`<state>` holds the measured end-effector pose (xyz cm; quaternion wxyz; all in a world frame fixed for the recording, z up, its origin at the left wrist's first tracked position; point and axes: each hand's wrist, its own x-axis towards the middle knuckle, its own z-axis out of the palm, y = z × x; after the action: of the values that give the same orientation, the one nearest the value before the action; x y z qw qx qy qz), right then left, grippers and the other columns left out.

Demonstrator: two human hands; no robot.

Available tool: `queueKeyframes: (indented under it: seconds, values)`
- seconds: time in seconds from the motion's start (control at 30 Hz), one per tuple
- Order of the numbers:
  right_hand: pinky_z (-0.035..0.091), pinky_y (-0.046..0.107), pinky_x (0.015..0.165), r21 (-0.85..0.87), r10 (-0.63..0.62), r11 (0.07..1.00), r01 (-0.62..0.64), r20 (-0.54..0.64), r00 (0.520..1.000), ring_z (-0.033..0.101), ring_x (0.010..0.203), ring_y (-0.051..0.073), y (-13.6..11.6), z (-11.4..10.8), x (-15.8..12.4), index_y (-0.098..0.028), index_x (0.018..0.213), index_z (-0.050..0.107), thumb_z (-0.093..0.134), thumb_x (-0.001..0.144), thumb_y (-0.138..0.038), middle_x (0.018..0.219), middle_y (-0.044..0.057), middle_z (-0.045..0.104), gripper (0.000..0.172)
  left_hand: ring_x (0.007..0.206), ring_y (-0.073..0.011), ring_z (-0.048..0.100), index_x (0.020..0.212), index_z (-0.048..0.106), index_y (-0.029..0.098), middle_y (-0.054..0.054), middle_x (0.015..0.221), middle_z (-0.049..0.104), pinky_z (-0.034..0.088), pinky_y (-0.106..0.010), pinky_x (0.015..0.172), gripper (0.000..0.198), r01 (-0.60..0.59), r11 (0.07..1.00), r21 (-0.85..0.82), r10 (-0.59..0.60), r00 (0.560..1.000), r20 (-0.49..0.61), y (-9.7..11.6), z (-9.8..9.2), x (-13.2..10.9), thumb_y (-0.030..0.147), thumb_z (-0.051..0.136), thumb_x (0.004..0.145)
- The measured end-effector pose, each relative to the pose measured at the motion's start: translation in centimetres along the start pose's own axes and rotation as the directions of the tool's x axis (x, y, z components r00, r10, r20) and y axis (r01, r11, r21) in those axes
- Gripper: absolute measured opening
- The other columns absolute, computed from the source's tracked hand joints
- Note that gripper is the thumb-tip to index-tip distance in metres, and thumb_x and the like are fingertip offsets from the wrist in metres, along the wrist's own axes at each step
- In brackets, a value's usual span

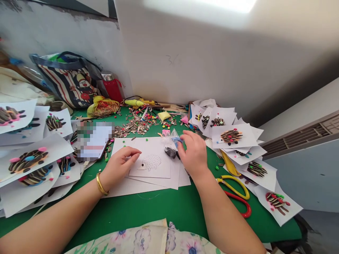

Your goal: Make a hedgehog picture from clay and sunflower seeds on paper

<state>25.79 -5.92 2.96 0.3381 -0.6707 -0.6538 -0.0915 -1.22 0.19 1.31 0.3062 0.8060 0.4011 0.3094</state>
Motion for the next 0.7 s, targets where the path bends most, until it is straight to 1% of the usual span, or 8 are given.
queueKeyframes:
  seconds: [0.07, 0.1, 0.17, 0.27, 0.4, 0.5, 0.6, 0.7]
  values:
    - [0.045, 0.042, 0.096, 0.181, -0.052, 0.983, 0.042, 0.046, 0.998, 0.059, 0.111, 0.026, -1.9, -0.1, -0.9, -0.022, 0.108, 0.059, 0.05, 0.093, -0.025, 0.12, 0.01, 0.065, 0.018, 0.09, -0.0181, 0.063, 0.092, 0.067, 0.021, -0.004, 0.094, 0.069, 0.049, -0.032, 0.084, 0.019, -0.008, 0.998, -0.067, 0.007, 1.0, -0.024, 0.5, -0.1, -0.2, 0.033, 0.052, 0.093]
    - [0.047, 0.039, 0.092, 0.239, -0.078, 0.969, 0.055, 0.087, 0.993, 0.062, 0.104, 0.024, -2.9, 0.0, -1.4, -0.023, 0.108, 0.058, 0.05, 0.093, -0.025, 0.112, 0.009, 0.067, 0.018, 0.088, -0.0177, 0.063, 0.089, 0.066, 0.02, -0.003, 0.091, 0.069, 0.049, -0.031, 0.083, 0.019, 0.0, 0.994, -0.112, -0.001, 1.0, -0.009, 0.9, -0.2, -0.3, 0.034, 0.053, 0.093]
    - [0.05, 0.036, 0.086, 0.323, -0.145, 0.943, 0.077, 0.192, 0.971, 0.064, 0.093, 0.022, -4.6, 0.2, -2.3, -0.023, 0.106, 0.058, 0.052, 0.092, -0.023, 0.1, 0.006, 0.069, 0.016, 0.084, -0.0169, 0.063, 0.088, 0.066, 0.02, -0.003, 0.087, 0.069, 0.05, -0.03, 0.08, 0.021, 0.039, 0.975, -0.218, -0.023, 0.997, 0.075, 1.5, -0.3, -0.7, 0.036, 0.054, 0.092]
    - [0.05, 0.035, 0.083, 0.391, -0.204, 0.916, 0.09, 0.26, 0.944, 0.063, 0.092, 0.022, -6.0, 0.5, -3.1, -0.024, 0.109, 0.058, 0.053, 0.091, -0.022, 0.1, 0.006, 0.067, 0.02, 0.081, -0.0155, 0.062, 0.09, 0.064, 0.02, -0.002, 0.087, 0.066, 0.051, -0.029, 0.076, 0.019, 0.074, 0.946, -0.316, -0.038, 0.992, 0.12, 2.3, -0.2, -1.1, 0.037, 0.056, 0.091]
    - [0.051, 0.036, 0.086, 0.429, -0.206, 0.9, 0.072, 0.274, 0.939, 0.061, 0.097, 0.022, -6.0, 0.9, -3.1, -0.025, 0.115, 0.059, 0.054, 0.091, -0.022, 0.106, 0.007, 0.064, 0.024, 0.083, -0.0157, 0.062, 0.09, 0.062, 0.019, -0.004, 0.09, 0.065, 0.053, -0.029, 0.075, 0.014, 0.129, 0.907, -0.401, -0.086, 0.989, 0.123, 2.4, 0.1, -1.3, 0.033, 0.061, 0.087]
    - [0.051, 0.037, 0.089, 0.44, -0.195, 0.896, 0.059, 0.27, 0.943, 0.06, 0.1, 0.022, -5.7, 1.0, -3.1, -0.025, 0.118, 0.059, 0.055, 0.091, -0.022, 0.108, 0.008, 0.062, 0.027, 0.082, -0.0152, 0.063, 0.087, 0.062, 0.019, -0.003, 0.087, 0.066, 0.054, -0.028, 0.074, 0.01, 0.137, 0.893, -0.428, -0.096, 0.989, 0.116, 2.3, 0.3, -1.2, 0.028, 0.064, 0.084]
    - [0.051, 0.038, 0.093, 0.454, -0.19, 0.89, 0.036, 0.297, 0.936, 0.059, 0.104, 0.022, -5.6, 0.9, -3.2, -0.023, 0.121, 0.058, 0.056, 0.092, -0.026, 0.111, 0.009, 0.06, 0.029, 0.08, -0.0152, 0.065, 0.086, 0.065, 0.019, -0.003, 0.085, 0.069, 0.055, -0.028, 0.074, 0.007, 0.118, 0.908, -0.401, -0.091, 0.992, 0.086, 2.1, 0.4, -1.1, 0.023, 0.06, 0.083]
    - [0.05, 0.037, 0.094, 0.476, -0.204, 0.879, 0.015, 0.348, 0.915, 0.06, 0.107, 0.022, -5.7, 0.7, -3.2, -0.022, 0.122, 0.058, 0.051, 0.096, -0.027, 0.114, 0.009, 0.063, 0.027, 0.083, -0.0169, 0.067, 0.091, 0.071, 0.02, -0.004, 0.09, 0.073, 0.057, -0.031, 0.079, 0.016, 0.114, 0.931, -0.347, -0.089, 0.992, 0.086, 2.0, 0.3, -1.1, 0.022, 0.057, 0.083]
